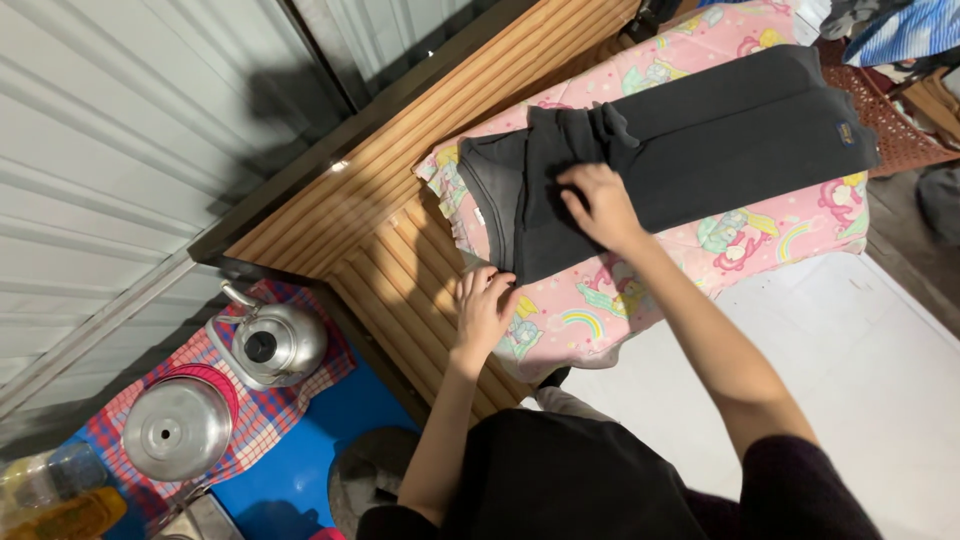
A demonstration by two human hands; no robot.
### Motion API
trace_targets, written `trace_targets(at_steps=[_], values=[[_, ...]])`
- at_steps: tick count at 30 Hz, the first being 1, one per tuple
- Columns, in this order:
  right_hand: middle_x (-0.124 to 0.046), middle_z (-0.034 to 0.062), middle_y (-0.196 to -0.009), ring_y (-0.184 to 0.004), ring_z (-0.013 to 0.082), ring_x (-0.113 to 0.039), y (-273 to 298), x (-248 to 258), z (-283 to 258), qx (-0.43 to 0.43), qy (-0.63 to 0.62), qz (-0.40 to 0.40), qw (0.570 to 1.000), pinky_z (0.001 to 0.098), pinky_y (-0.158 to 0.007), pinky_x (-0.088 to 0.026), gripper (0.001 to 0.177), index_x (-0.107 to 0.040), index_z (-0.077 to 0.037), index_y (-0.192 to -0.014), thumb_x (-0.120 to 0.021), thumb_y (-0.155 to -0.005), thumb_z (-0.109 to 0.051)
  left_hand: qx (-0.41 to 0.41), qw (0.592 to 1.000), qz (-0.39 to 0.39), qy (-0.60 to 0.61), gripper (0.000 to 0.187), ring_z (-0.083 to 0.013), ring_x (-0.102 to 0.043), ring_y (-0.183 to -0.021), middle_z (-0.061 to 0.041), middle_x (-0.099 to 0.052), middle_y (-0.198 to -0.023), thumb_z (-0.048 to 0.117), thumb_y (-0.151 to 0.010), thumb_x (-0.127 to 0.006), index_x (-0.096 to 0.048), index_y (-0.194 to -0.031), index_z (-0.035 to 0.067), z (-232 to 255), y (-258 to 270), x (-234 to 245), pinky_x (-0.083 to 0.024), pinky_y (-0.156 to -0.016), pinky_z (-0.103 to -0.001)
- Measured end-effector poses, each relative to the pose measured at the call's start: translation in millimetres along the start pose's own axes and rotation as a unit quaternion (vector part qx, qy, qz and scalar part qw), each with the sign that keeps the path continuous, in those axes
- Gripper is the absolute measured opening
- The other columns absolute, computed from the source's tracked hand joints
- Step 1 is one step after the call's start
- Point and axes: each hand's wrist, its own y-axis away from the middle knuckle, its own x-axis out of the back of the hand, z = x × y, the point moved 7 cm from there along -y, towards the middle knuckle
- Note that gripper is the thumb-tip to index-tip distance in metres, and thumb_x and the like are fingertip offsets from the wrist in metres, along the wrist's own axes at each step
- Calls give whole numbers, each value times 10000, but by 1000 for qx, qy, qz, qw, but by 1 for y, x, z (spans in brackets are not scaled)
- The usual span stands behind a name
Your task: Fold a black t-shirt on a flat surface.
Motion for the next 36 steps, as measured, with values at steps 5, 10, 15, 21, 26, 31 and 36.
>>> trace_targets(at_steps=[5, 10, 15, 21, 26, 31, 36], values=[[-660, 89, -1304, -1231, 302, -582, -56, -32, 8, 106, 114, -56, 986, 418, -1014, -433, 316, -695, -115, -1214, -662, -902, -69, -11, 1000, -22, 7, 202, -312, -554, -1114, -103, -592, -1120, 241, -894, -742, -714, -1047, 113, -5, -6, 6, -413, -955, -446], [-621, 98, -1369, -1281, 297, -539, -94, -60, 39, 110, 231, -72, 964, 462, -1038, -395, 443, -655, -144, -1330, -671, -888, -153, -22, 998, -47, 29, 154, -298, -558, -1093, -94, -594, -1094, 224, -890, -749, -725, -1000, 118, 4, -20, 19, -406, -928, -434], [-619, 120, -1349, -1280, 329, -511, -109, -37, 98, -106, 184, -36, 977, 534, -1008, -358, 520, -601, -154, -1380, -714, -903, -327, -42, 999, -17, 26, 126, -305, -561, -1048, -86, -611, -1028, 207, -824, -756, -708, -900, 118, 11, -48, 29, -399, -909, -442], [-704, 134, -1124, -1065, 306, -632, -98, 4, 162, -163, 47, 24, 985, 458, -911, -462, 366, -715, -125, -1224, -772, -891, -266, -43, 999, 20, 18, 83, -294, -586, -1043, -48, -657, -1004, 185, -893, -724, -715, -947, 123, -2, -97, 14, -407, -928, -438], [-747, 90, -934, -828, 174, -710, -56, 27, 230, -206, -55, 99, 972, 317, -781, -560, 178, -760, -71, -1053, -790, -882, -112, -31, 999, -15, 31, 87, -296, -610, -1006, -56, -684, -975, 200, -910, -701, -727, -956, 131, -28, -153, -10, -427, -920, -442], [-761, 36, -878, -801, 88, -700, -38, 20, 238, -233, -157, 81, 956, 269, -754, -566, 146, -760, -60, -967, -838, -868, -134, -21, 999, -37, 8, 118, -298, -628, -1007, -68, -708, -974, 219, -924, -680, -745, -972, 132, -49, -205, -49, -428, -897, -454], [-664, 54, -851, -751, 148, -640, -46, 10, 214, -246, -138, 98, 954, 303, -705, -543, 309, -693, -60, -896, -913, -799, -253, -11, 997, -6, -77, 287, -309, -630, -1042, -67, -714, -1051, 311, -907, -698, -693, -1124, 124, -88, -243, -111, -404, -903, -496]])
